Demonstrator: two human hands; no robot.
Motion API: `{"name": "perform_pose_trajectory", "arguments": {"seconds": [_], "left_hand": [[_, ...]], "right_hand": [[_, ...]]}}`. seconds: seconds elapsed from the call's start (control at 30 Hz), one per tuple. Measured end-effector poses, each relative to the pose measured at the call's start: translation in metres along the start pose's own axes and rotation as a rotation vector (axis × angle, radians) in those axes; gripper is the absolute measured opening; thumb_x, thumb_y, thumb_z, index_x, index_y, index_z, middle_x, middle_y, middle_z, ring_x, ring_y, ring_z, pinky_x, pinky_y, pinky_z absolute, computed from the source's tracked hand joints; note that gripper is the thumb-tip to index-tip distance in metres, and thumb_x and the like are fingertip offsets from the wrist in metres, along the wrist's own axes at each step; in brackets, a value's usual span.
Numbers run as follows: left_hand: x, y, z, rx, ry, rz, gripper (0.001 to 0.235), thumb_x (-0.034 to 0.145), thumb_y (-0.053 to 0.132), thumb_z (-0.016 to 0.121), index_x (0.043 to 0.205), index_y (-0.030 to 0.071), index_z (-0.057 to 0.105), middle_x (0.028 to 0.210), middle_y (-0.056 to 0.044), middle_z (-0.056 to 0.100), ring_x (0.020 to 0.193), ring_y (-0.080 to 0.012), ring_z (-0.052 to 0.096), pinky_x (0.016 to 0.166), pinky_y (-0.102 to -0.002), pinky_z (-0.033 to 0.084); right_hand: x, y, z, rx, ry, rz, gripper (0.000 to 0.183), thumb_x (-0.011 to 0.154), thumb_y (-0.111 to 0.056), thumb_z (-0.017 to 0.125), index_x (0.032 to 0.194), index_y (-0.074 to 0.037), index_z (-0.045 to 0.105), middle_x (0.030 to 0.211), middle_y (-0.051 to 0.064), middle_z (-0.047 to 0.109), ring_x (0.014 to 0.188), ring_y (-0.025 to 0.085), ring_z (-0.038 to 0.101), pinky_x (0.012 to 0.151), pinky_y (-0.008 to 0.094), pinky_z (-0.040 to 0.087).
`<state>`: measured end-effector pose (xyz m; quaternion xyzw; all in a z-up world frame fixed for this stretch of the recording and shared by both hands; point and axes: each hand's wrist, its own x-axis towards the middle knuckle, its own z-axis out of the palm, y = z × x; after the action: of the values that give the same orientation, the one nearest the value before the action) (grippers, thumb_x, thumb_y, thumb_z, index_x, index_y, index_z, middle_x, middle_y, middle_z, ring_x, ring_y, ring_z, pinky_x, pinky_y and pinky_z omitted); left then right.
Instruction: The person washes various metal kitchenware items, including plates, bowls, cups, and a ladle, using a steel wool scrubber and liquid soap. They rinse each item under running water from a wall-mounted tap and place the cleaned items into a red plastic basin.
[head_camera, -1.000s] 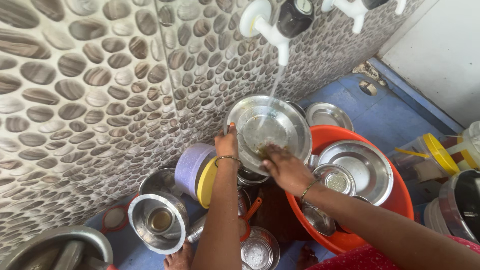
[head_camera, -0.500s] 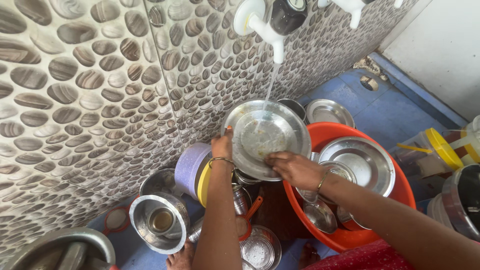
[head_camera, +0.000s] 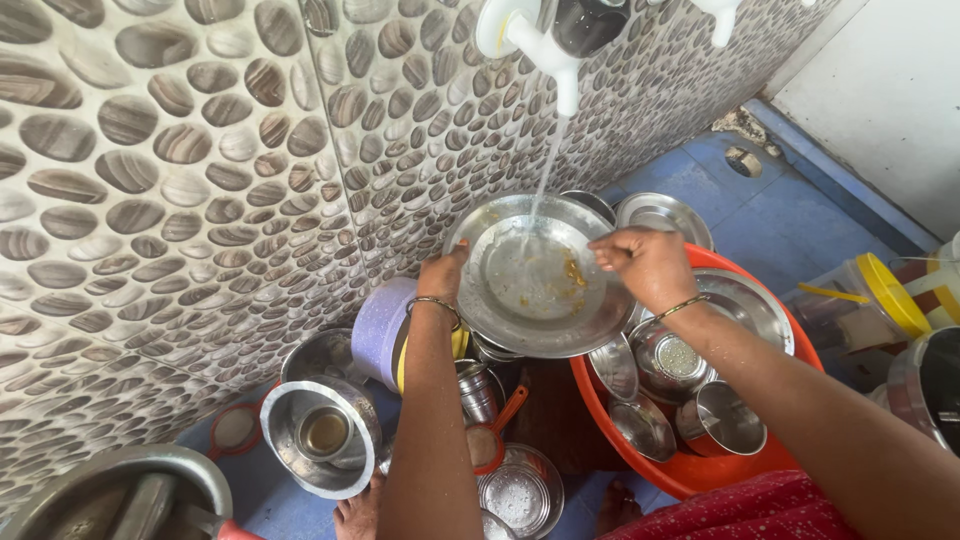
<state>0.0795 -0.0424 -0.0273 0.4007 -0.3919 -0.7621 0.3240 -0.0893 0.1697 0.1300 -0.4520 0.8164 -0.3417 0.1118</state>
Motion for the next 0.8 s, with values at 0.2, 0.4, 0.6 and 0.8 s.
{"name": "perform_pose_trajectory", "arguments": {"seconds": [0.2,0.4,0.6,0.8], "left_hand": [[0.004,-0.002,-0.005,0.077,0.038,-0.008,0.050,0.086,0.031,0.073,0.117,-0.008,0.070,0.104,-0.014,0.073,0.088,-0.0212,0.064,0.081,-0.036,0.051],[-0.005,0.005,-0.002,0.011,0.069,0.048,0.058,0.086,0.037,0.074,0.118,-0.011,0.068,0.107,-0.016,0.074,0.091,-0.0226,0.067,0.081,-0.036,0.054],[-0.009,0.022,-0.007,0.039,0.085,-0.158,0.072,0.092,0.048,0.070,0.126,-0.014,0.058,0.122,-0.022,0.069,0.101,-0.0277,0.070,0.085,-0.039,0.058],[-0.006,0.018,-0.003,0.169,-0.045,0.123,0.065,0.091,0.043,0.069,0.135,-0.005,0.062,0.134,-0.013,0.067,0.114,-0.0222,0.064,0.097,-0.032,0.049]], "right_hand": [[0.003,0.009,-0.007,-0.203,0.144,0.123,0.029,0.091,-0.026,0.078,0.107,-0.002,0.076,0.095,0.013,0.079,0.078,0.021,0.074,0.074,0.033,0.058],[-0.014,0.046,0.019,0.388,-0.083,0.699,0.062,0.098,-0.039,0.066,0.138,0.006,0.051,0.127,0.023,0.065,0.105,0.031,0.068,0.081,0.039,0.058],[-0.049,0.050,0.051,0.709,-0.094,0.795,0.053,0.095,-0.018,0.063,0.139,0.003,0.041,0.113,0.019,0.067,0.096,0.030,0.072,0.082,0.044,0.063],[-0.053,0.054,0.047,0.775,-0.126,0.808,0.043,0.098,-0.017,0.057,0.134,0.002,0.044,0.109,0.018,0.068,0.092,0.031,0.072,0.077,0.048,0.063]]}}
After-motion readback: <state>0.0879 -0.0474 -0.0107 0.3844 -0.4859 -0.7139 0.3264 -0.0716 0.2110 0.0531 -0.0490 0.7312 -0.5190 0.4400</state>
